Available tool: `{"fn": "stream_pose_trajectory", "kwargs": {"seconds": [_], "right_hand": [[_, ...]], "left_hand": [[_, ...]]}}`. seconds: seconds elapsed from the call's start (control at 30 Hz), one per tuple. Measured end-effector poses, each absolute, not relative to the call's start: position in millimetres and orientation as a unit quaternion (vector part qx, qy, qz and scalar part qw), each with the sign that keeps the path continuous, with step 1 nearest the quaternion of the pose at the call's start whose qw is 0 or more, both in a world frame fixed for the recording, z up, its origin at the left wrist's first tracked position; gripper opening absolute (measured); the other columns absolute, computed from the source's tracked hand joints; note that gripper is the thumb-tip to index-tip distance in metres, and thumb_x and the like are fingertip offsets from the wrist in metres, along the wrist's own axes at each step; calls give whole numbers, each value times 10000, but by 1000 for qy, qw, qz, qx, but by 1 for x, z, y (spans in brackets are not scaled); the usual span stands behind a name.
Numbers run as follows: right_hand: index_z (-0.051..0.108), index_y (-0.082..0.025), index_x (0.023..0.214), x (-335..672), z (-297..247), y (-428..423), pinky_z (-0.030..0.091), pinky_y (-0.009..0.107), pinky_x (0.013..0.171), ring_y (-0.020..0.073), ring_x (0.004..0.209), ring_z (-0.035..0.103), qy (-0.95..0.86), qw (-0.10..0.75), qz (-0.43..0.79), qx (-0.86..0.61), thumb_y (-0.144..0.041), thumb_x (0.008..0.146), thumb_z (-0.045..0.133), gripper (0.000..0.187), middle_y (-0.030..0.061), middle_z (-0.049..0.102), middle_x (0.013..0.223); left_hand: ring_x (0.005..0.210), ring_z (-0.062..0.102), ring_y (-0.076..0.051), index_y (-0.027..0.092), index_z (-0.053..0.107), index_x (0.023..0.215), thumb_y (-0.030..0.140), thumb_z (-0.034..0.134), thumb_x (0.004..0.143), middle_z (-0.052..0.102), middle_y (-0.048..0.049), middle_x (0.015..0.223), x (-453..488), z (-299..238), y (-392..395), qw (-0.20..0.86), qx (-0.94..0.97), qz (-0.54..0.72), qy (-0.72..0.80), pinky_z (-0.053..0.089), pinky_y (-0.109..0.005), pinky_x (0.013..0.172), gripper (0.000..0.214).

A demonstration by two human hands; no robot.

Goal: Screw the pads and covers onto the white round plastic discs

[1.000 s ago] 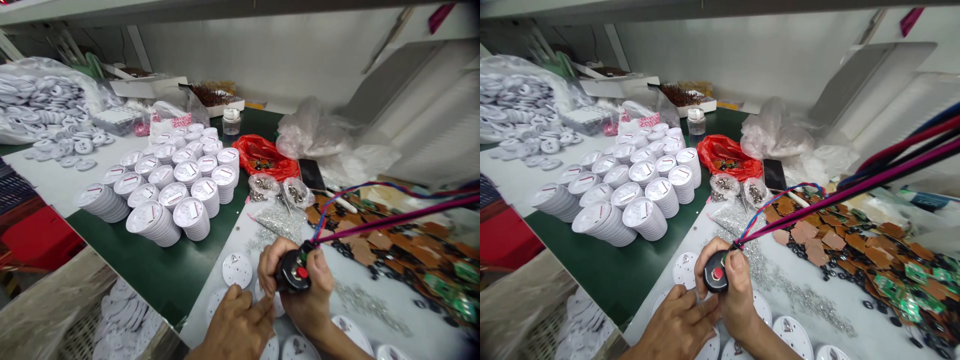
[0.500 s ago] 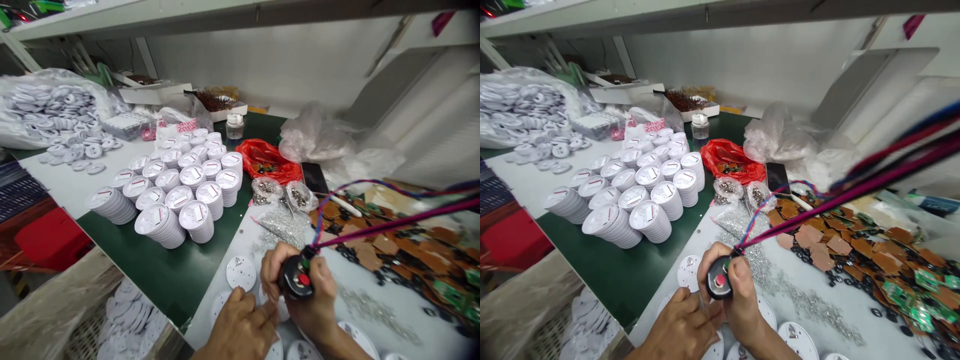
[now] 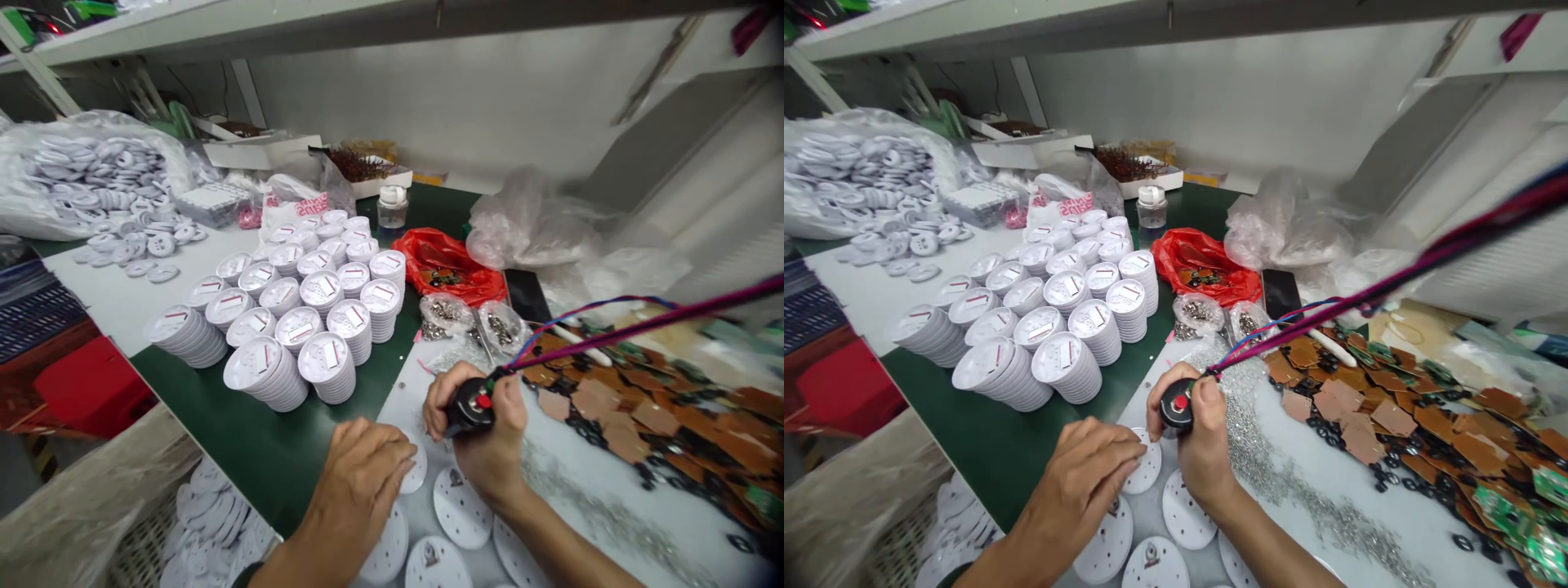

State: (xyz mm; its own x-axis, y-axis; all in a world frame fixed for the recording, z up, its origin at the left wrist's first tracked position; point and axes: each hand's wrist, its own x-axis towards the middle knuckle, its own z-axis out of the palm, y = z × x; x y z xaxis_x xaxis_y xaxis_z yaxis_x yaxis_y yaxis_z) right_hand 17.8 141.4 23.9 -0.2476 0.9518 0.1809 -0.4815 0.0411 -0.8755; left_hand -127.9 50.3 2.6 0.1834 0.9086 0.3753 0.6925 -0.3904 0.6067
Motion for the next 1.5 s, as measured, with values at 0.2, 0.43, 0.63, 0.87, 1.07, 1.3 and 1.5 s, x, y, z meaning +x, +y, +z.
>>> {"fn": "stream_pose_trajectory", "kwargs": {"seconds": [0.2,0.43,0.63,0.87,1.07,1.3,1.5], "right_hand": [[647,-203,675,18,37,140,366,287,443,138,412,477,-450,558,651,-248,-707,918,432,600,0,533,482],[673,-200,630,19,66,135,384,279,425,142,407,465,-427,577,659,-225,-699,875,501,582,1,507,453],[660,-207,621,24,69,134,381,283,412,142,385,454,-412,584,663,-224,-692,863,505,564,-1,500,438],[667,-212,611,33,79,129,389,295,416,146,374,460,-391,594,665,-228,-730,880,449,623,-1,480,429],[666,-215,605,32,79,128,388,289,407,143,369,454,-388,591,671,-224,-723,886,443,622,-1,479,425],[656,-214,618,26,85,124,381,285,407,141,375,452,-401,570,686,-211,-723,882,452,609,2,484,433],[666,-215,612,30,87,123,375,291,401,146,374,467,-390,579,684,-213,-744,877,441,634,4,487,436]], "left_hand": [[863,537,-209,229,696,1127,89,572,994,648,-13,948,-134,-3,62,191,729,328,569,345,-375,796,229],[866,559,-204,208,725,941,135,753,908,665,7,888,-119,-6,87,186,747,287,570,355,-360,797,85],[826,576,-170,182,660,840,136,756,908,673,29,851,-118,-7,89,203,748,328,540,366,-348,815,126],[857,637,-152,192,670,887,77,715,922,691,39,885,-116,1,82,264,726,342,536,398,-335,859,128],[806,655,-141,181,667,843,42,754,869,708,46,835,-115,-1,80,282,711,360,534,429,-305,817,165],[834,627,-155,181,622,878,91,650,958,668,17,881,-125,5,77,202,783,317,495,430,-339,867,123],[848,640,-145,185,636,910,79,709,927,688,31,882,-128,3,76,243,763,335,496,426,-315,884,130]]}}
